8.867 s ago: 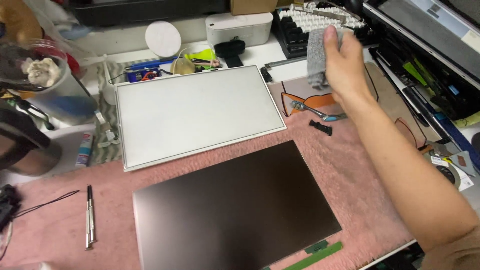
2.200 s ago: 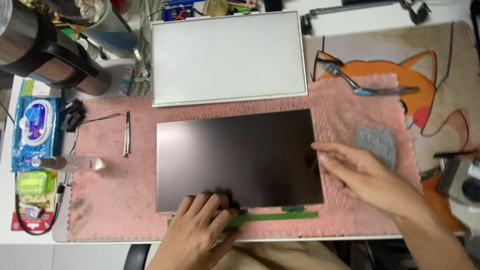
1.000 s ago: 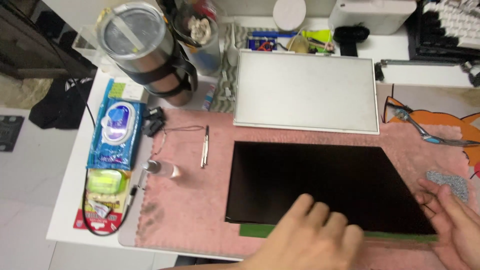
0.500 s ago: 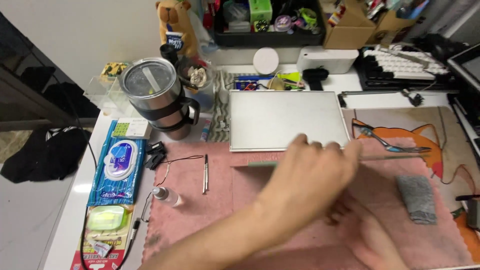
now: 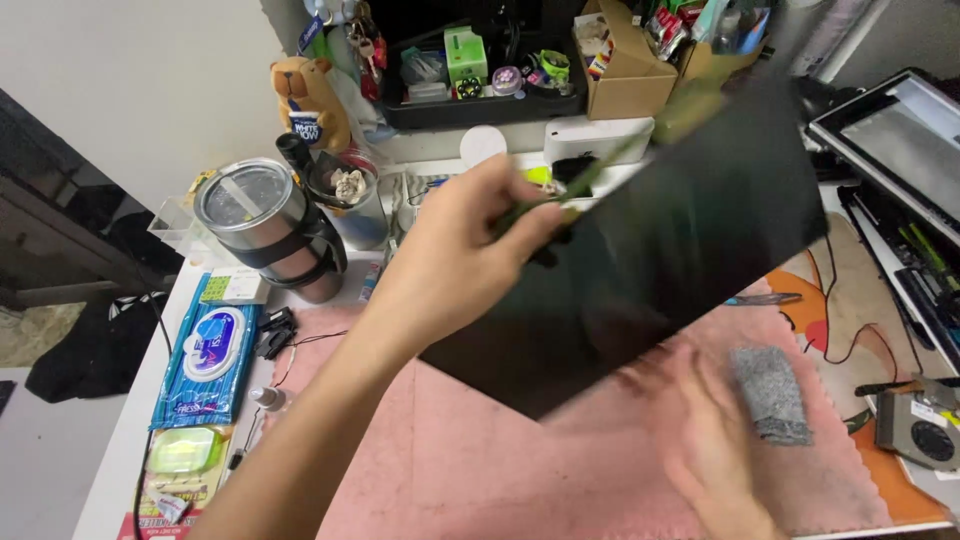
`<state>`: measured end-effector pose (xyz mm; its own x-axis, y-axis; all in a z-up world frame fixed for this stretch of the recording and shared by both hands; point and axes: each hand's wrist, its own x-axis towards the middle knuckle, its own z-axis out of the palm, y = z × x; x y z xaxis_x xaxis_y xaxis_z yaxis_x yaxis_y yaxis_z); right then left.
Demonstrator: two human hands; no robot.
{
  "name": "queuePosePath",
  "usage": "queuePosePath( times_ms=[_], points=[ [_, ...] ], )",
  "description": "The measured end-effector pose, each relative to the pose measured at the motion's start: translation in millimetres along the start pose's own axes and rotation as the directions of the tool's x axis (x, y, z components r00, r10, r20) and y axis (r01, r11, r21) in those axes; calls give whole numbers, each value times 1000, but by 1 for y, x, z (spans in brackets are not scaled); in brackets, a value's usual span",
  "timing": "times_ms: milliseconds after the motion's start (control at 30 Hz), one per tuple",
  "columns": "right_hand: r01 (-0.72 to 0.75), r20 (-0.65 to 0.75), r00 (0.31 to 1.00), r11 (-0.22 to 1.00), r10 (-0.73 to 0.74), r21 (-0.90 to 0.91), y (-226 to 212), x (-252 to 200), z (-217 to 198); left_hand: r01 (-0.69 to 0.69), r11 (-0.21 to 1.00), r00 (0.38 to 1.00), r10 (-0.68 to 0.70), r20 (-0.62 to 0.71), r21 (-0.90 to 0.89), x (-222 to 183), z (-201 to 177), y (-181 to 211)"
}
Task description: Cleaning an LCD panel using a spray bottle, a cloth, and a small brush to remove residue or dust.
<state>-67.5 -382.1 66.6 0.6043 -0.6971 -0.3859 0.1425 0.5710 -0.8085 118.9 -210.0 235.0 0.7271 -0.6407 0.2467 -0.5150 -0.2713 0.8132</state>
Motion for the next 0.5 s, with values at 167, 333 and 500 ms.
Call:
queuePosePath(
  times_ms=[167, 333, 500],
  points=[
    [119, 35, 993, 982, -115, -148, -52, 65, -45, 299, 818, 936, -352, -17, -491, -25, 39, -52],
    [220, 318, 942, 913, -108, -344, -108, 112, -17, 410, 443, 813, -574, 99, -798, -83, 97, -83],
    [288, 437, 895, 632, 90, -719, -102, 184, -1, 268, -54, 741, -626, 242, -962, -133, 156, -93]
  ],
)
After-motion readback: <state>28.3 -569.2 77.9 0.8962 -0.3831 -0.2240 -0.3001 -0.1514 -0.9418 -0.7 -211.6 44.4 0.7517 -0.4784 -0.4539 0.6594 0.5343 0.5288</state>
